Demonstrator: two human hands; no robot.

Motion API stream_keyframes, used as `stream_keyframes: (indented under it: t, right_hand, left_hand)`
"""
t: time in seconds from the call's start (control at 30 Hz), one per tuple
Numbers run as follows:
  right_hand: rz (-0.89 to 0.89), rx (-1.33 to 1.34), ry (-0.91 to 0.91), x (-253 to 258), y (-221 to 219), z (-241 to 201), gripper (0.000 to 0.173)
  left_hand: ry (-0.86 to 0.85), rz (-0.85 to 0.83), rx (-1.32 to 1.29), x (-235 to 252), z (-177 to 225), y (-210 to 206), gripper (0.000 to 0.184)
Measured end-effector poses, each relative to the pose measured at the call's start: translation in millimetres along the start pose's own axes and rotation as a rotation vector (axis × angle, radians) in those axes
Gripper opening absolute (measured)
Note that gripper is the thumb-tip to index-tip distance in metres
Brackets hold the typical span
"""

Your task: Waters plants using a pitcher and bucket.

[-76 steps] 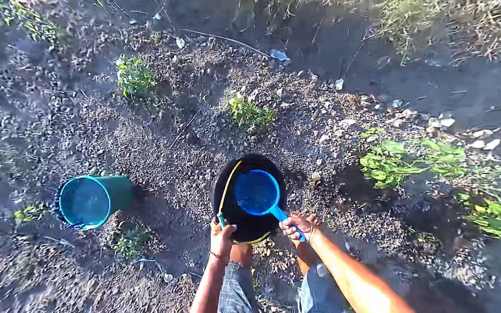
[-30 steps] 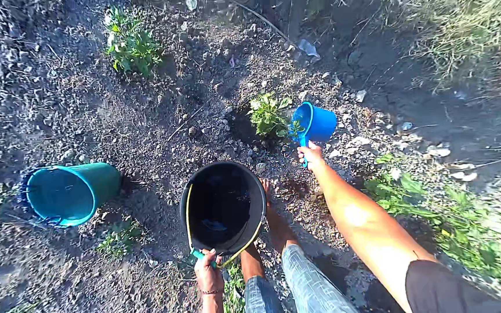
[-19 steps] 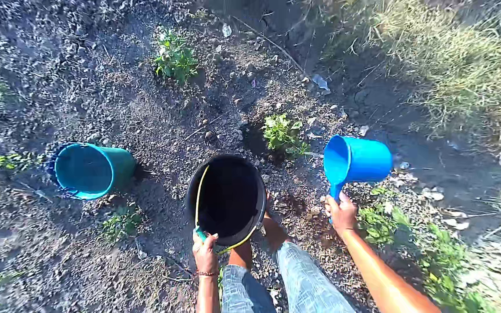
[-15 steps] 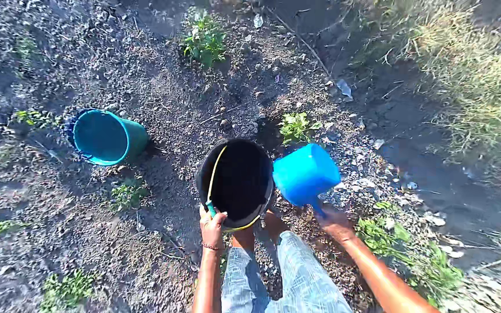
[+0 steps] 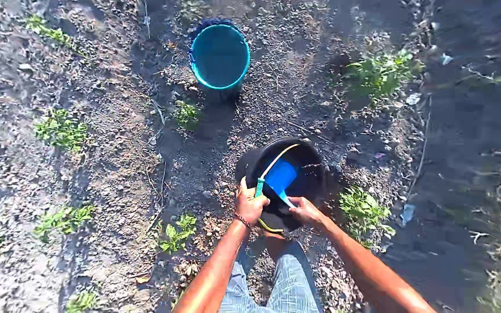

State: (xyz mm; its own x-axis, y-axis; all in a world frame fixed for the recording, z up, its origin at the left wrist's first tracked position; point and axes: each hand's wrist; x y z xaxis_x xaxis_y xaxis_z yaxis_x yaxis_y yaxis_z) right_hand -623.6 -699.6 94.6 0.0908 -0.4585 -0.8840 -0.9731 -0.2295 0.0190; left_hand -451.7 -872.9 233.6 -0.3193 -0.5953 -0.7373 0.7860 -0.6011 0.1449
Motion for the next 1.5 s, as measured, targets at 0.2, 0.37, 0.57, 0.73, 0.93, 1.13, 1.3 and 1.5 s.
stream_keyframes:
  t: [0.2, 0.37, 0.57, 0.73, 0.93, 1.13, 1.3, 1.5]
  right_hand:
    - [-0.626, 0.580, -0.097, 64, 25, -15, 0.042]
    - [-0.859, 0.415, -0.104, 92, 36, -60, 0.032]
    - [-0.928, 0.104, -0.177, 82, 36, -138, 0.034]
    - [-0.854, -0.092, -0.187, 78, -8, -173, 0.036]
    - [-0.739, -0.263, -0.143, 118, -107, -164, 0.045]
    - [-0.598, -0.485, -0.145, 157, -200, -151, 0.041]
    - [-0.516, -0.603, -0.148, 165, -247, -154, 0.036]
    - [-0.421, -0.788, -0.071, 156, -272, -174, 0.037]
  left_hand:
    - [0.158, 0.246, -0.417, -5, -52, 48, 0.056]
    - [0.167, 0.613, -0.801, -16, -114, 63, 0.087]
    - [0.188, 0.994, -1.024, -46, -188, 42, 0.021]
    - [0.425, 1.258, -1.197, -93, -250, 40, 0.012]
    - [0.659, 1.512, -1.370, -164, -313, 8, 0.009]
    - [0.875, 1.674, -1.597, -243, -369, -41, 0.006]
    - [0.979, 1.766, -1.760, -299, -401, -74, 0.005]
    - [0.954, 1.733, -1.849, -326, -417, -83, 0.019]
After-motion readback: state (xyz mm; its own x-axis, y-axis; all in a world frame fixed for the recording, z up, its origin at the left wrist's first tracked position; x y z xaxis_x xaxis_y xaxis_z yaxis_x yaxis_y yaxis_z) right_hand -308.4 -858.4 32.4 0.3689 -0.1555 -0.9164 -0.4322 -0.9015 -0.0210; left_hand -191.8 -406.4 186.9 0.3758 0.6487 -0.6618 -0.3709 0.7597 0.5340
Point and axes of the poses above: each hand's wrist, its own x-axis towards the middle knuckle, its own y-axis out of the back of the hand, z = x × y, and after that the axes turned 5 degrees about -x, right-handed
